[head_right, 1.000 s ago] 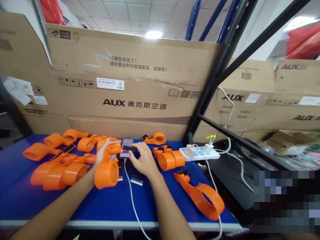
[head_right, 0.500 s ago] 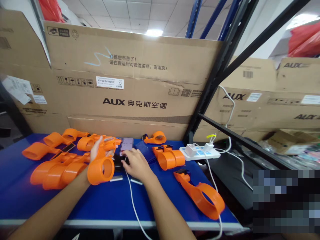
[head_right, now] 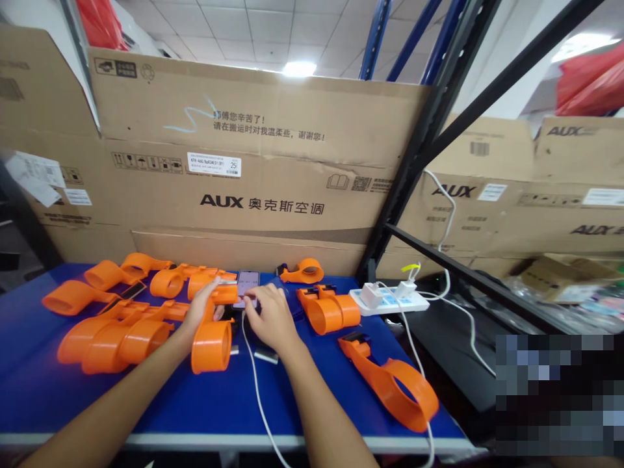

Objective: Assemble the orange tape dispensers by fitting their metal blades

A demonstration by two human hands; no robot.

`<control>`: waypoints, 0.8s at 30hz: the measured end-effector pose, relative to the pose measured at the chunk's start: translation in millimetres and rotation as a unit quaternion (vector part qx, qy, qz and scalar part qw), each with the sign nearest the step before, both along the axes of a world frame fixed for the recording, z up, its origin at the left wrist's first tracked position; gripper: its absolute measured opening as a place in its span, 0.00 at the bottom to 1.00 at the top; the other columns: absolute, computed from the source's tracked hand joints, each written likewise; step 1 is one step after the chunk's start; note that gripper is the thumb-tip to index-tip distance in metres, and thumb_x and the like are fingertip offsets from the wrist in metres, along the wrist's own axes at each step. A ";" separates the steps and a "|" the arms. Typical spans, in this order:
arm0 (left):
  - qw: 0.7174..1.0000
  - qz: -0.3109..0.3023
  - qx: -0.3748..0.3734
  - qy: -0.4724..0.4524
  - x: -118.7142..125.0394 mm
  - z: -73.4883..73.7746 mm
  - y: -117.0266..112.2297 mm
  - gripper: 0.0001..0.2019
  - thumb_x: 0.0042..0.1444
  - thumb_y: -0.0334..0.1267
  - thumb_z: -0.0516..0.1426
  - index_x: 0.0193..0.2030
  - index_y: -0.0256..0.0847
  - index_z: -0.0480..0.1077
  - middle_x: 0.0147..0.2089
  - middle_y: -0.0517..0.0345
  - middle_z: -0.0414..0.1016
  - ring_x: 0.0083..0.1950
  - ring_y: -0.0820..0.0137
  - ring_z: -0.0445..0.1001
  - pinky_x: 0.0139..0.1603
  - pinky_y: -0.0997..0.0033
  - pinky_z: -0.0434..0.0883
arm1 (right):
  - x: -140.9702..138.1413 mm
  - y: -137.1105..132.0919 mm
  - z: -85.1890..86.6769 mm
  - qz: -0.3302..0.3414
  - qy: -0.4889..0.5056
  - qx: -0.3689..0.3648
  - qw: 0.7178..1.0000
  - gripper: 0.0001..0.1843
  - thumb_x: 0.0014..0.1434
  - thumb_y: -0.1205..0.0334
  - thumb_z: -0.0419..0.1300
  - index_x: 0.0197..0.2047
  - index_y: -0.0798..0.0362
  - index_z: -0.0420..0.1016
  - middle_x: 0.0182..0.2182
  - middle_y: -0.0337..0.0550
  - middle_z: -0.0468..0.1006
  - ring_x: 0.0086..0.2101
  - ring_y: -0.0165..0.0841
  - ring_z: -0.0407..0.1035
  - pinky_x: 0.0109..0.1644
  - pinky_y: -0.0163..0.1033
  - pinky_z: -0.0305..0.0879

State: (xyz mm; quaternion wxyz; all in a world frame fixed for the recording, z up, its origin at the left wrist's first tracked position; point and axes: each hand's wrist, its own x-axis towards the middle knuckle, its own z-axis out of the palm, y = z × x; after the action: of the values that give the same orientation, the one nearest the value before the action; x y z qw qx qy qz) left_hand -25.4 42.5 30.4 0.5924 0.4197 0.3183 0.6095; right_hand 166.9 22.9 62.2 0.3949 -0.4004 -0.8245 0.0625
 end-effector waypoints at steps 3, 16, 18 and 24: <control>0.996 0.024 0.038 0.075 6.9 0.1 -6.3 0.22 0.58 0.58 0.61 0.34 0.37 0.76 0.12 0.64 0.63 0.11 0.76 0.56 0.15 0.74 0.51 | 1.0 -0.3 1.9 0.013 0.071 -0.011 0.997 0.09 0.70 0.57 0.56 0.46 0.49 0.77 0.39 0.44 0.80 0.40 0.39 0.72 0.48 0.44 0.65; 0.988 -0.008 0.077 0.136 17.9 -0.7 -17.1 0.18 0.59 0.56 0.60 0.43 0.43 0.71 0.23 0.69 0.63 0.13 0.80 0.55 0.14 0.77 0.50 | -1.0 1.6 2.1 0.037 0.135 -0.049 0.989 0.08 0.66 0.55 0.62 0.40 0.49 0.79 0.35 0.42 0.80 0.36 0.36 0.72 0.40 0.40 0.67; 0.989 -0.003 0.065 0.135 17.5 -0.8 -17.0 0.18 0.57 0.55 0.61 0.43 0.43 0.70 0.21 0.71 0.60 0.13 0.79 0.55 0.14 0.77 0.51 | -0.1 2.4 2.4 0.034 0.137 -0.052 0.989 0.08 0.66 0.55 0.62 0.38 0.50 0.78 0.35 0.42 0.80 0.36 0.37 0.72 0.40 0.40 0.67; 0.986 0.006 0.062 0.156 10.7 1.8 -12.7 0.15 0.57 0.52 0.62 0.42 0.44 0.70 0.19 0.71 0.61 0.12 0.78 0.55 0.14 0.77 0.50 | 4.6 6.6 3.7 0.032 0.151 -0.060 0.986 0.10 0.65 0.53 0.62 0.38 0.50 0.78 0.35 0.43 0.79 0.37 0.37 0.71 0.42 0.40 0.67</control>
State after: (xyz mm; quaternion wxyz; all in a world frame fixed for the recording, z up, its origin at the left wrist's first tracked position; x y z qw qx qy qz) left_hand -14.7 29.8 32.2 0.5051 0.5433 0.3708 0.5588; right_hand 171.5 29.6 65.9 0.4875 -0.3829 -0.7627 0.1845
